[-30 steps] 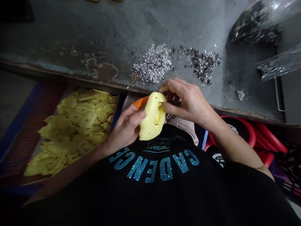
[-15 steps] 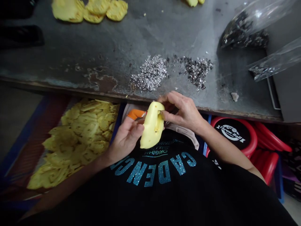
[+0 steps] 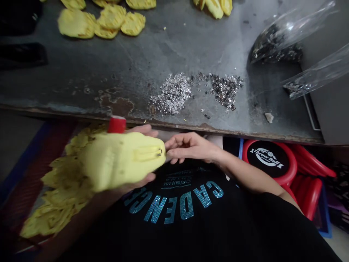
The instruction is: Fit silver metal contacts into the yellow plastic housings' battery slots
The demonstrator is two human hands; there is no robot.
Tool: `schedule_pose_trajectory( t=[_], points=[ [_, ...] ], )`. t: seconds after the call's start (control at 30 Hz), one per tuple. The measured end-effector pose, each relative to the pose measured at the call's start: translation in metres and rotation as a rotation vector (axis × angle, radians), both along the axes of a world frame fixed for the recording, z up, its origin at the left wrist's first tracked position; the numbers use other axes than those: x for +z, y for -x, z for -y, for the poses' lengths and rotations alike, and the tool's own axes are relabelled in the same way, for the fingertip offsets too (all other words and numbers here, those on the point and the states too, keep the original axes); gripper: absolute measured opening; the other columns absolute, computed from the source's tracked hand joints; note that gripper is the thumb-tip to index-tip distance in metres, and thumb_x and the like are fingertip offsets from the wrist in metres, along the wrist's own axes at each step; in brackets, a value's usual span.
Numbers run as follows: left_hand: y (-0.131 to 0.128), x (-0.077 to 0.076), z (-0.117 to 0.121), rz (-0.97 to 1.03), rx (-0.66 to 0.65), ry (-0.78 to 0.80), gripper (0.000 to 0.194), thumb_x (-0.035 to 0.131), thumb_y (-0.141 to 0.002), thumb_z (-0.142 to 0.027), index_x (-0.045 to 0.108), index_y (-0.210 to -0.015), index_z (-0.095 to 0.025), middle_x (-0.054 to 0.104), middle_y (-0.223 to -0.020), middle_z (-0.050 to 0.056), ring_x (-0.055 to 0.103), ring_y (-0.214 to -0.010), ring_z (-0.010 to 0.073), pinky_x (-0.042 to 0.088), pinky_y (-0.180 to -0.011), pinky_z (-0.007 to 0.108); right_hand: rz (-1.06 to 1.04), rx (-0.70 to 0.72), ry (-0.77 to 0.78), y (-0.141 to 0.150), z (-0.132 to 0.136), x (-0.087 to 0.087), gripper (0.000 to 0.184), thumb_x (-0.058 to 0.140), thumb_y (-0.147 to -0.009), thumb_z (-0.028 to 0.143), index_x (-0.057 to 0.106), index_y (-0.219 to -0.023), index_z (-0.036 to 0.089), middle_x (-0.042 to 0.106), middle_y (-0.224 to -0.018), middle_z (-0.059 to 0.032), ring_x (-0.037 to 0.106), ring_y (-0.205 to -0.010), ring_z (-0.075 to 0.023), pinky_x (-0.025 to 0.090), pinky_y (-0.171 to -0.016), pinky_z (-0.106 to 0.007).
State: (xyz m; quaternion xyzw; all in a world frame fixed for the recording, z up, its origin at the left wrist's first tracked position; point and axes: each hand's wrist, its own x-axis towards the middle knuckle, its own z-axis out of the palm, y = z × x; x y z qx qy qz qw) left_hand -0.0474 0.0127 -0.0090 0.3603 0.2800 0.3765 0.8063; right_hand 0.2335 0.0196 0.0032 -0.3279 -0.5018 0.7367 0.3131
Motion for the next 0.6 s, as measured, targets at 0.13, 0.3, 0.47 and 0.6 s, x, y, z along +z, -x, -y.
schedule_pose_trajectory(
  t=[0.13,0.3,0.47,0.6],
  points=[
    [-0.007,-0.007,-0.014,-0.015,0.275,-0.274,0.088,0.103,-0.084,-0.049,0.067,-0.164,-0.046,0.079,-0.161,-0.006,0.051,-0.173,0.0404,0.069,-0.12,0.042,0.746,-0.4,-0.795,-0.059,-0.059,0.02,0.007,0.078,-0.102,0.029,0.083,-0.103,0.023,0.083,-0.104,-0.006,0.074,-0.096,-0.0213,0.063,-0.09,-0.037],
    [-0.023,-0.01,-0.016,-0.025,0.293,-0.249,0.064,0.083,-0.102,-0.07,0.077,-0.156,-0.036,0.083,-0.153,-0.001,0.076,-0.143,0.0321,0.073,-0.1,0.033,1.152,-0.368,-0.942,-0.082,-0.131,0.003,0.02,0.069,-0.097,0.019,0.086,-0.108,0.021,0.081,-0.106,-0.0101,0.071,-0.094,-0.0257,0.058,-0.095,-0.042],
    [-0.029,0.002,-0.002,-0.051,0.357,-0.082,0.063,0.068,-0.107,-0.078,0.08,-0.15,-0.033,0.086,-0.147,0.0,0.08,-0.133,0.032,0.072,-0.101,0.039,1.232,-0.308,-0.928,-0.071,-0.141,-0.005,0.018,0.065,-0.095,0.02,0.083,-0.098,0.021,0.084,-0.104,-0.0128,0.07,-0.094,-0.0285,0.057,-0.096,-0.043],
    [-0.032,0.002,0.003,0.047,0.3,-0.01,0.065,0.07,-0.107,-0.078,0.075,-0.157,-0.038,0.089,-0.14,0.001,0.084,-0.128,0.0362,0.072,-0.105,0.045,1.121,-0.207,-0.806,-0.076,-0.122,0.006,0.014,0.068,-0.093,0.026,0.081,-0.094,0.021,0.08,-0.087,-0.0045,0.067,-0.08,-0.0208,0.051,-0.082,-0.034]
  ],
)
